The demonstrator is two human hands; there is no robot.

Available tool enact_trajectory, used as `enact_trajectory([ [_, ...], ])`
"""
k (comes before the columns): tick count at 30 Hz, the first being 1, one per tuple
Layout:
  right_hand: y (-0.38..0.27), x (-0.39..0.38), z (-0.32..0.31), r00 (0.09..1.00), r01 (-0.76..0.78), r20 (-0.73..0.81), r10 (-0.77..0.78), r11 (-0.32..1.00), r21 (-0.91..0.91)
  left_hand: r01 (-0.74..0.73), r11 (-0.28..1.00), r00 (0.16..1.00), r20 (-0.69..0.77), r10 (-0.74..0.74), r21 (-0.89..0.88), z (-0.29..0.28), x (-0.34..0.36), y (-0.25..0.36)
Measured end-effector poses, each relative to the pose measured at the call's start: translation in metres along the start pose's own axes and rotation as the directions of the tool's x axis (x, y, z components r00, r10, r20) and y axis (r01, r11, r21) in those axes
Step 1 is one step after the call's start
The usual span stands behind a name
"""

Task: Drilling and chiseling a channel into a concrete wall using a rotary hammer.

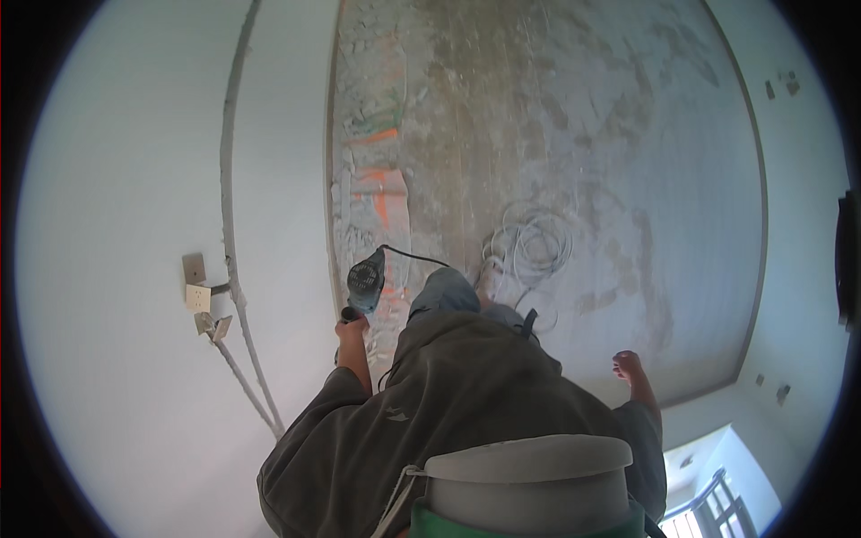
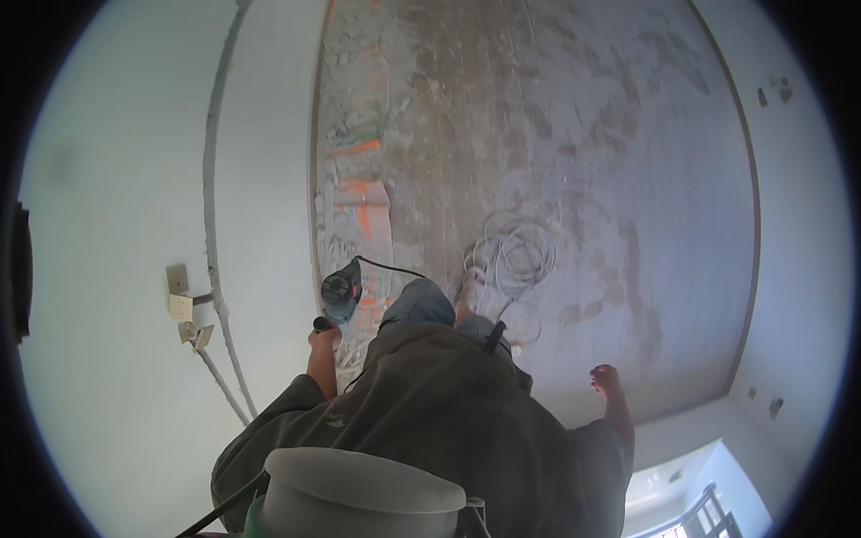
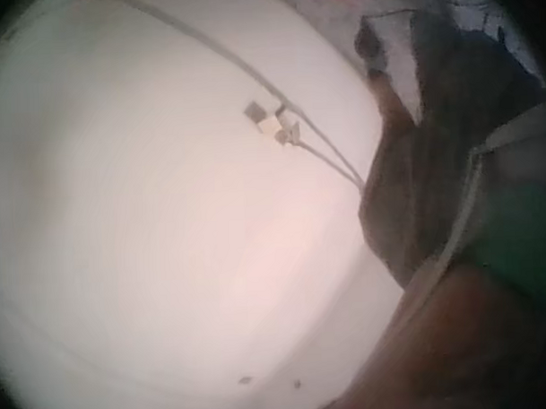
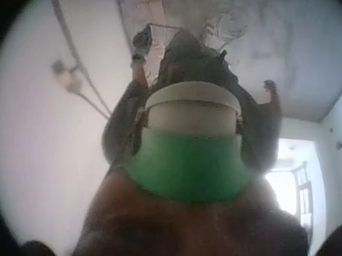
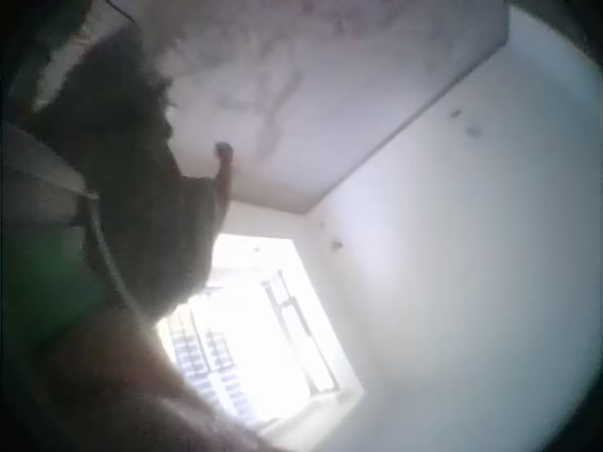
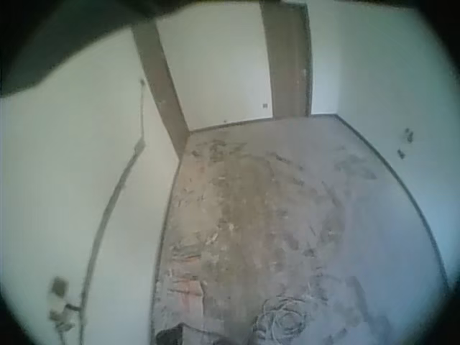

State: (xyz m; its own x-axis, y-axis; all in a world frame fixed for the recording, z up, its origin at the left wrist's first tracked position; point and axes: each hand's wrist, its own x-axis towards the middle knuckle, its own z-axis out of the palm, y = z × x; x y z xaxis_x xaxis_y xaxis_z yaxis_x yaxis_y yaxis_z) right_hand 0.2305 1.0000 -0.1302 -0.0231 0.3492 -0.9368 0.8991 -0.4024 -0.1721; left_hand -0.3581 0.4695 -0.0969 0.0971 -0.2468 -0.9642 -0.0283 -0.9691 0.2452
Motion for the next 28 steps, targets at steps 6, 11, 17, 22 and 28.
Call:
enact_trajectory([
  [6,-0.138,0.018,-0.021,0.971,0.237,-0.011,-0.238,0.971,-0.026,0.112,0.926,0.991,-0.028,-0.131,-0.362,0.041,-0.036,-0.05],
  [11,-0.205,0.042,-0.054,0.958,0.278,-0.078,-0.275,0.96,0.033,0.059,0.946,0.998,-0.014,-0.067,-0.319,0.09,-0.054,-0.124],
  [17,-0.264,0.03,-0.058,0.997,0.078,-0.003,-0.079,0.995,-0.054,-0.067,0.994,0.996,-0.068,0.061,-0.089,0.151,-0.035,-0.211],
  [22,-0.311,0.012,-0.046,0.975,0.151,0.162,-0.15,0.988,0.002,-0.02,1.0,0.992,-0.122,0.022,0.011,0.231,-0.062,-0.276],
  [28,-0.357,0.036,-0.052,0.983,-0.054,0.181,0.032,0.991,0.119,-0.048,0.872,0.985,0.166,-0.039,0.487,0.316,-0.045,-0.331],
])
